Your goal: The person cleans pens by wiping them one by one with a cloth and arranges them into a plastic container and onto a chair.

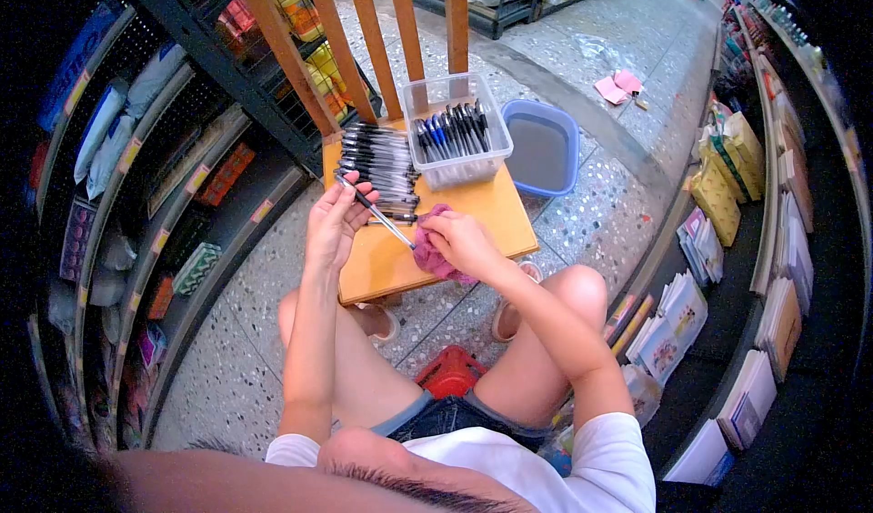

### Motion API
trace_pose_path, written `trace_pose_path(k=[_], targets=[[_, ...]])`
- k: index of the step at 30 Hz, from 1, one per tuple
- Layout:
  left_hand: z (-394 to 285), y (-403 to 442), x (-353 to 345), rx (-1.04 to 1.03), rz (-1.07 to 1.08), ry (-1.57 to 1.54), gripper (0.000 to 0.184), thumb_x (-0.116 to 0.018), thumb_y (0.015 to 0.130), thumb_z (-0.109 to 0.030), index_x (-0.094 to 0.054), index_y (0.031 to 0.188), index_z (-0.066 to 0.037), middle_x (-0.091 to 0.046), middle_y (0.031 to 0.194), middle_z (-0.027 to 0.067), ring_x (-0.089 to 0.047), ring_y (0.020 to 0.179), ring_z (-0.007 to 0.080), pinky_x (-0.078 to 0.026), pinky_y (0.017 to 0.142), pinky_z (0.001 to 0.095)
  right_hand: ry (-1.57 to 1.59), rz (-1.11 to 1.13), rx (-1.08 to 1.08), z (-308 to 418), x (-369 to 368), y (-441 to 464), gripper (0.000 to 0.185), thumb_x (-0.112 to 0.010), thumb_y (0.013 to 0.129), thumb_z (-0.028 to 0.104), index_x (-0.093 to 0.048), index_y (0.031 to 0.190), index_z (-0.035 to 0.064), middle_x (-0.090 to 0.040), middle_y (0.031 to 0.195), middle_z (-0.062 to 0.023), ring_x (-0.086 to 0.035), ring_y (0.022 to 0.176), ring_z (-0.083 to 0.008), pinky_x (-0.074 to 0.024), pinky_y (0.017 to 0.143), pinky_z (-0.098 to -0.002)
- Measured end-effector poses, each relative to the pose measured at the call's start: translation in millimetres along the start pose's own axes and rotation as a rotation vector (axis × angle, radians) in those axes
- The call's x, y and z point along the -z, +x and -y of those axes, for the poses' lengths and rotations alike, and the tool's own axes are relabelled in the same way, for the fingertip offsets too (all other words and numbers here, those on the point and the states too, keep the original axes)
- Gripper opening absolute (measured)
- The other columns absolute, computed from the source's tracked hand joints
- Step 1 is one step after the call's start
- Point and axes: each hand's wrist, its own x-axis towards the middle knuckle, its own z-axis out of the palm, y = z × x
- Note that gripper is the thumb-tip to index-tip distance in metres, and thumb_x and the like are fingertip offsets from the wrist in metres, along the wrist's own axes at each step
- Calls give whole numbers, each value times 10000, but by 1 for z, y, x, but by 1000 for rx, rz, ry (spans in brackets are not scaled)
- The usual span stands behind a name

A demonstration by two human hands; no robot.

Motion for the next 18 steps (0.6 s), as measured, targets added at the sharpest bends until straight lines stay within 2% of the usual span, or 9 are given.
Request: trace_pose_path(k=[4,7,13,16,18], targets=[[-2,-2,-4,6,-16,13,266,-556,885,-159,-524,1122,-41,-633,982,103,-635,896,194,-530,764,301,-294,51,-2,-8,3,-2,182,-571,738,58,-642,905,50,-572,845,-126,-570,799,-300,-465,680,-388],[-1,-2,-4,10,-12,23,266,-566,879,-157,-528,1116,-42,-635,978,100,-638,885,193,-530,756,297,-430,198,-55,-20,-2,-4,228,-545,727,29,-633,936,42,-550,853,-127,-544,862,-307,-449,728,-382],[-1,-4,-8,27,-17,41,243,-555,884,-137,-530,1108,-48,-642,949,76,-638,874,164,-526,736,267,-263,-25,19,-12,3,1,241,-543,732,50,-622,959,38,-579,919,-140,-546,895,-323,-454,747,-407],[-1,-3,-7,29,-23,27,236,-559,882,-139,-535,1101,-52,-642,947,74,-641,867,164,-527,727,264,7,-11,24,0,12,5,227,-554,769,69,-615,983,23,-605,924,-147,-581,869,-319,-469,742,-388],[0,-3,-6,31,-33,31,237,-563,880,-142,-537,1099,-55,-642,947,74,-644,857,166,-529,719,262,258,118,-153,7,9,2,224,-566,801,87,-604,1005,2,-627,904,-139,-611,823,-270,-483,716,-353]])
